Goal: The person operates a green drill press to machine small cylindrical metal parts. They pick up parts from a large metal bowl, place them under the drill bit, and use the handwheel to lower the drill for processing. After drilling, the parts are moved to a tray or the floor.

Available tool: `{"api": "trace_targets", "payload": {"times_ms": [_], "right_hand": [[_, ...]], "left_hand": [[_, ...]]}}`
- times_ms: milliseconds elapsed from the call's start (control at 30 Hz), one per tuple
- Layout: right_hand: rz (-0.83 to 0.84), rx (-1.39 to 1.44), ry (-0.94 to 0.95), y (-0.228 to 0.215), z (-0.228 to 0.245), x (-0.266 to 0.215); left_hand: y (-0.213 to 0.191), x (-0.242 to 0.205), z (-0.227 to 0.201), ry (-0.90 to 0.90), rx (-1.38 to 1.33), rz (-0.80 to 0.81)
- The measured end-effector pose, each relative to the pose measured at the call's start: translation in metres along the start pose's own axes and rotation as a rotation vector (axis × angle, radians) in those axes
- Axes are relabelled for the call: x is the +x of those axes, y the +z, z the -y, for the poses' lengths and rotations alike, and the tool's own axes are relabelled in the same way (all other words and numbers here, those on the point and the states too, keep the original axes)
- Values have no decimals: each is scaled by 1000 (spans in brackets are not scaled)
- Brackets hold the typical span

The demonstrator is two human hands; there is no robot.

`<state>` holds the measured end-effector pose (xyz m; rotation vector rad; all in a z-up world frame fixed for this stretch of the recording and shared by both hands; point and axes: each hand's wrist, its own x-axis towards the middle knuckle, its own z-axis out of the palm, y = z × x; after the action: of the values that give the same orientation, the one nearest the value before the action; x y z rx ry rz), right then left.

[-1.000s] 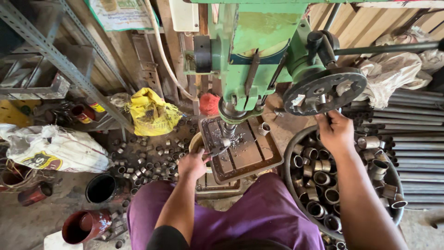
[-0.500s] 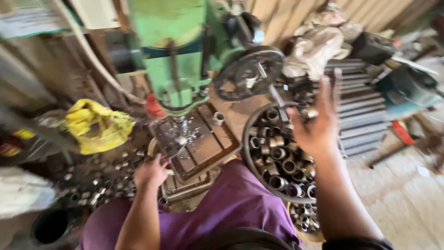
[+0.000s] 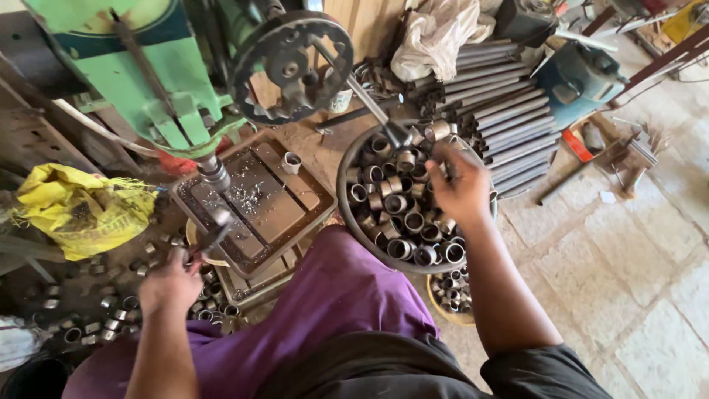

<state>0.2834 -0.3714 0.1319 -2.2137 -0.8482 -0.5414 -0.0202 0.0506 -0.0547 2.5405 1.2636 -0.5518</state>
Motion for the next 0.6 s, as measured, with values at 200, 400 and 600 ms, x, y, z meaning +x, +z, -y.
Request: {"api": "trace_targets", "payload": {"times_ms": [200,400,600], "right_hand": [[530,-82,373,58,-63,-75],[778,-356,469,114,-86,-118],[499,-281,223,123,-99,-122]], "left_hand": [[14,-4,48,-173,92,-90],[11,-7,82,-608,98,113],[7,-19,74,-588,-244,-123]]}}
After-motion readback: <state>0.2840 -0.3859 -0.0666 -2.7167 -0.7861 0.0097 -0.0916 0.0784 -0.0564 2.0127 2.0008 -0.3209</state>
